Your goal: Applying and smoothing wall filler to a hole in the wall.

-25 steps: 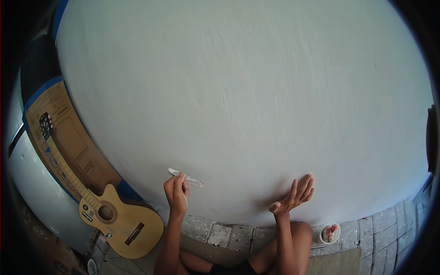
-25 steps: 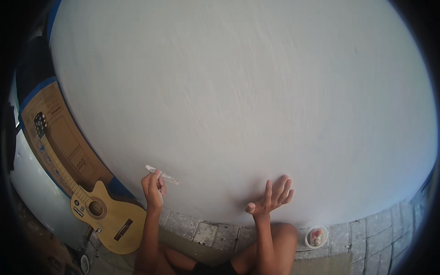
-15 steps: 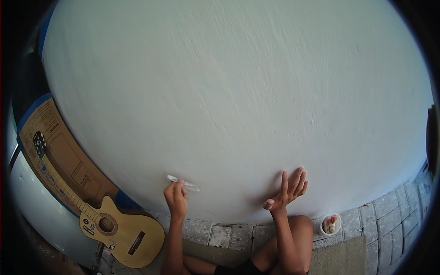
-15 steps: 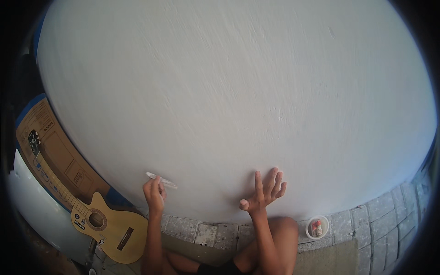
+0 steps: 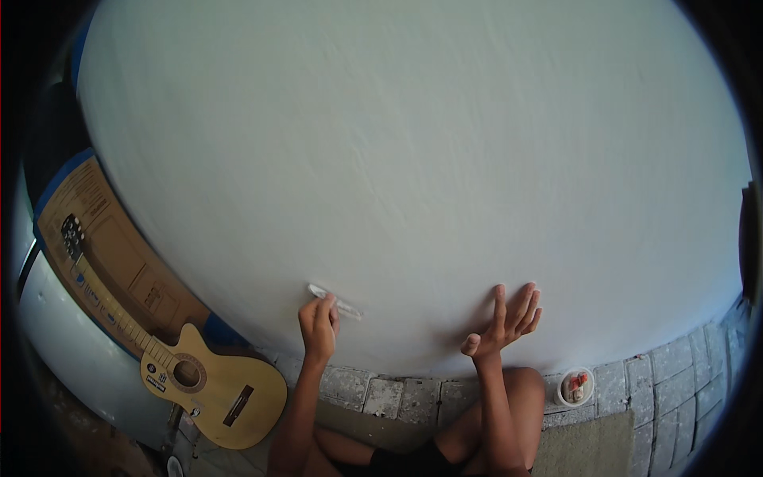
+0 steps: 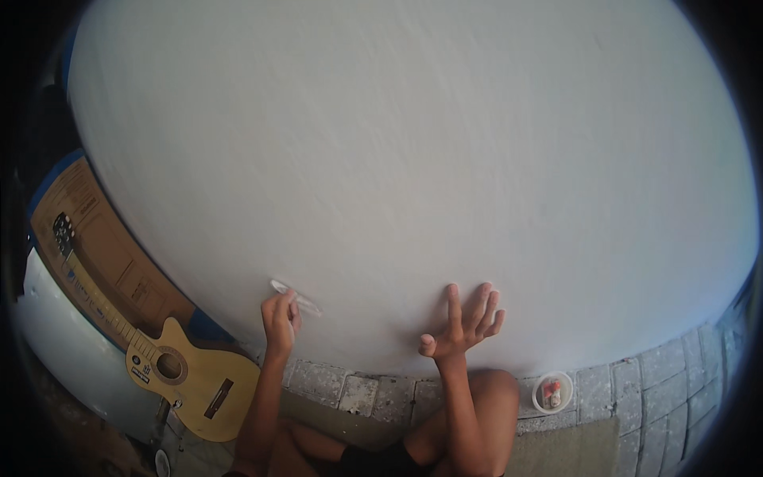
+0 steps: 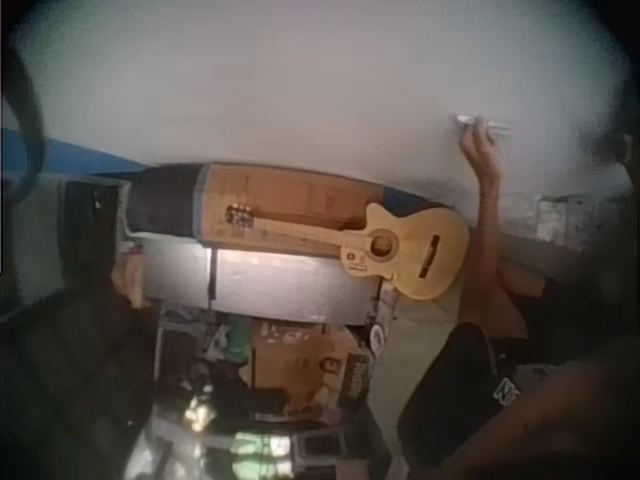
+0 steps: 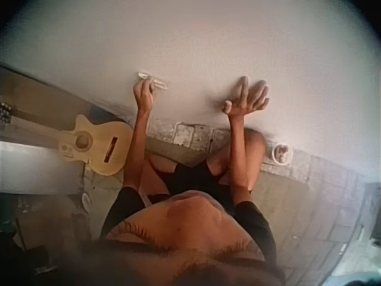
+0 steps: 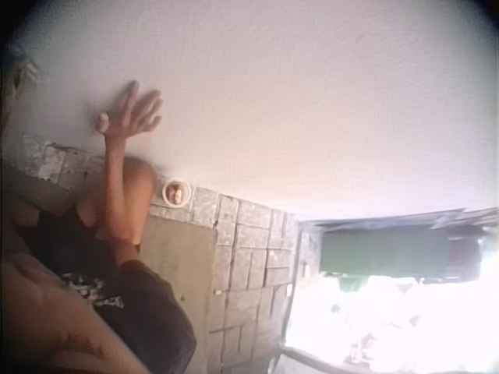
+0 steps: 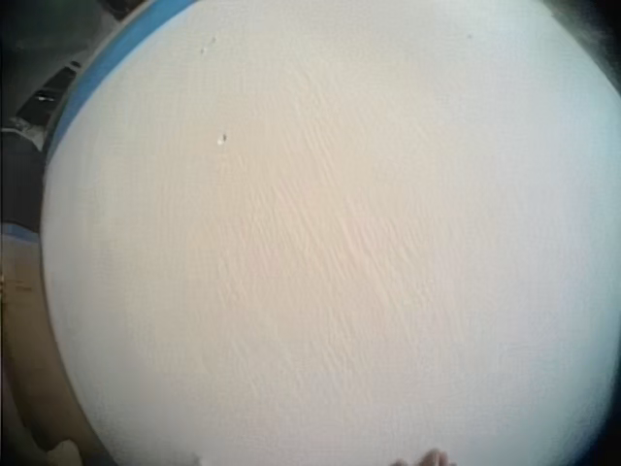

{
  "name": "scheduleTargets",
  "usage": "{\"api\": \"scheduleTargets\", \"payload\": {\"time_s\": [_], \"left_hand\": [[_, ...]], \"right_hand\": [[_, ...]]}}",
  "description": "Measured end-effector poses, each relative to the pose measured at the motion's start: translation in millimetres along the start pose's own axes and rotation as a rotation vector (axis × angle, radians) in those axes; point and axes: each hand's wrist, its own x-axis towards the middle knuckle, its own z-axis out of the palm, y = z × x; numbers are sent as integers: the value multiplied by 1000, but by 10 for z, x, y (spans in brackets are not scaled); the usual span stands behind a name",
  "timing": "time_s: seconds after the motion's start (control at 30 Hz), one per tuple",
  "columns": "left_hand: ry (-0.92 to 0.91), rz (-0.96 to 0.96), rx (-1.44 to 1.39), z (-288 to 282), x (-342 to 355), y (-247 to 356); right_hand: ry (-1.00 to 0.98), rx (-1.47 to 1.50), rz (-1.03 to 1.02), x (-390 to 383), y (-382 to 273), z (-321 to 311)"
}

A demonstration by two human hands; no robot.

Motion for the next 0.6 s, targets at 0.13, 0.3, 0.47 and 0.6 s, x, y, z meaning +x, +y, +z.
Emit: {"api": "scheduleTargets", "payload": {"time_s": [0.13,0.3,0.47,0.6], "left_hand": [[148,74,-87,-46,186,163],[-5,95,48,155,-210,-208],[85,38,-60,-35,78,185],[213,41,-117,45,159,152]], "right_hand": [[12,-1,-25,50,66,-42],[0,-26,-57,49,-18,-43],[13,-15,-34,40,-40,-30],[20,-30,-17,58,-2,-52]]}}
